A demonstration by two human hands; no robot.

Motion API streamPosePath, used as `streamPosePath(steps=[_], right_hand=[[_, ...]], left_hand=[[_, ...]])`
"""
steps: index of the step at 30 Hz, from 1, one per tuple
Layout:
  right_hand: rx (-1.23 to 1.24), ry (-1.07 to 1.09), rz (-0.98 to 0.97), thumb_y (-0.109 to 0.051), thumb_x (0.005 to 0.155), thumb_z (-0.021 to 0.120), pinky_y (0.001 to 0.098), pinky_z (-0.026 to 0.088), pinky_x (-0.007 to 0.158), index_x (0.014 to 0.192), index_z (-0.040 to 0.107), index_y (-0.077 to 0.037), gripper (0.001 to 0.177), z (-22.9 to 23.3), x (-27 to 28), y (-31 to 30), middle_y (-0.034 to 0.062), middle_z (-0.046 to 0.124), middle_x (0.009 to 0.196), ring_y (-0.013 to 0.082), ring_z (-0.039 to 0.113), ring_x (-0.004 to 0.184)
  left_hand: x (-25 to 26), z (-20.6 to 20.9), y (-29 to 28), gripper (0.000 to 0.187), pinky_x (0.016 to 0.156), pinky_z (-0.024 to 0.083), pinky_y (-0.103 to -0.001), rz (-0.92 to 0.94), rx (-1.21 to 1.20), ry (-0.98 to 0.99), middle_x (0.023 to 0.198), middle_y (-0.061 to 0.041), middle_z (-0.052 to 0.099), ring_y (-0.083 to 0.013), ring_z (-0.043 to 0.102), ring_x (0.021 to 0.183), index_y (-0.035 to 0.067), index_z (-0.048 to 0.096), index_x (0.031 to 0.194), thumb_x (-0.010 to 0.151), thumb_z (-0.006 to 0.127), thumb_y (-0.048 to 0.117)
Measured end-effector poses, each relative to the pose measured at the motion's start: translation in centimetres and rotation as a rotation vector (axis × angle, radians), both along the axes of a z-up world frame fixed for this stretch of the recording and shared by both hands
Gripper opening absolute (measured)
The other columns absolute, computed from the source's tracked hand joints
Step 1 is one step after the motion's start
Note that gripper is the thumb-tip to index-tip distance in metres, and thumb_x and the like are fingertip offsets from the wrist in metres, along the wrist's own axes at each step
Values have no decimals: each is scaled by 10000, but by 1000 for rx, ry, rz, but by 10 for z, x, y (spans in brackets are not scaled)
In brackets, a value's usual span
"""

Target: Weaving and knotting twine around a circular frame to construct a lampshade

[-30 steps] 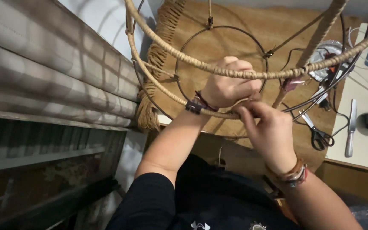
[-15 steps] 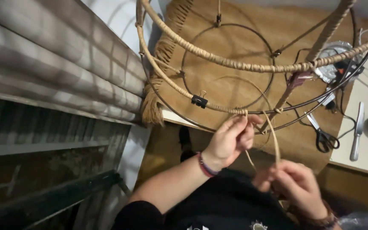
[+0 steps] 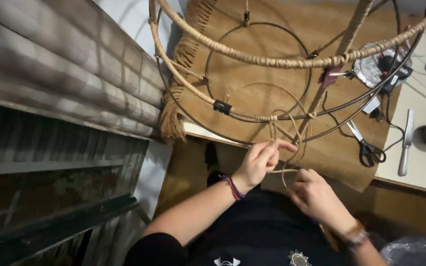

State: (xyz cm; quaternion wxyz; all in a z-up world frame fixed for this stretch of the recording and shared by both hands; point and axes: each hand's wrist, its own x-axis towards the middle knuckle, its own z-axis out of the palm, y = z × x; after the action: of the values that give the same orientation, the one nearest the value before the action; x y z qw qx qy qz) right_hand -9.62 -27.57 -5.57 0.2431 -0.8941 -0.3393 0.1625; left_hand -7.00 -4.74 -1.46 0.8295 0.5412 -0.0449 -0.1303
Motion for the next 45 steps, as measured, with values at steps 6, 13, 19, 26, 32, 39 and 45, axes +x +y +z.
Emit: streamPosePath(steps=[6, 13, 19, 26, 32, 39, 45], right_hand=[[-252, 60, 134, -333, 837, 700, 449, 528, 665, 672, 616, -102, 296, -42, 11, 9, 50, 629, 742, 296, 649, 649], [-123, 17, -10, -210, 840, 694, 360, 613, 711, 1020, 714, -146, 192, 32, 41, 10, 20, 735, 968, 222, 743, 772], [505, 124, -600, -105, 906, 677, 354, 575, 996, 1397, 447, 23, 558, 146, 52, 40, 196, 671, 1236, 264, 696, 1104], [36, -410, -237, -121, 937, 659, 328, 520, 534, 1016, 722, -164, 109, 47, 23, 20, 22, 725, 777, 180, 650, 577], [-554, -94, 0, -384, 897, 558, 391, 470, 908, 951, 678, -312, 151, -70, 12, -31, -80, 690, 998, 145, 655, 958], [1011, 702, -498, -228, 972, 479, 426, 522, 1041, 1385, 546, 70, 514, 145, 38, 30, 244, 600, 1480, 319, 682, 1176], [-701, 3, -147, -384, 845, 563, 452, 609, 685, 1020, 692, -282, 240, 49, 25, -10, 39, 769, 795, 310, 766, 752]], left_hand=[[8, 4, 3, 574, 434, 193, -229, -213, 78, 42, 541, 75, 251, -58, 235, 458, 117, 703, 1239, 1105, 338, 539], [10, -17, 2, 539, 583, 315, -278, -135, 280, 29, 547, 37, 447, -90, 370, 524, 180, 464, 584, 1039, 497, 466], [-8, -20, -11, 442, 484, 265, -209, 145, 67, 71, 617, 62, 336, -40, 308, 516, 167, 507, 875, 1073, 376, 539], [4, -9, -2, 350, 457, 183, -221, 2, -123, 61, 591, 97, 253, -44, 213, 474, 77, 606, 1154, 1124, 381, 344], [15, -21, -3, 433, 414, 190, -214, -235, -97, 159, 521, 74, 424, -36, 273, 424, 118, 637, 744, 1057, 460, 358], [25, -4, -1, 405, 488, 519, -409, 108, 1523, -372, 526, -9, 640, -257, 689, 556, 266, 644, 658, 786, 766, 630], [14, 16, 7, 532, 574, 397, -296, -214, 358, -53, 471, 44, 397, -112, 381, 429, 137, 696, 733, 1130, 372, 283]])
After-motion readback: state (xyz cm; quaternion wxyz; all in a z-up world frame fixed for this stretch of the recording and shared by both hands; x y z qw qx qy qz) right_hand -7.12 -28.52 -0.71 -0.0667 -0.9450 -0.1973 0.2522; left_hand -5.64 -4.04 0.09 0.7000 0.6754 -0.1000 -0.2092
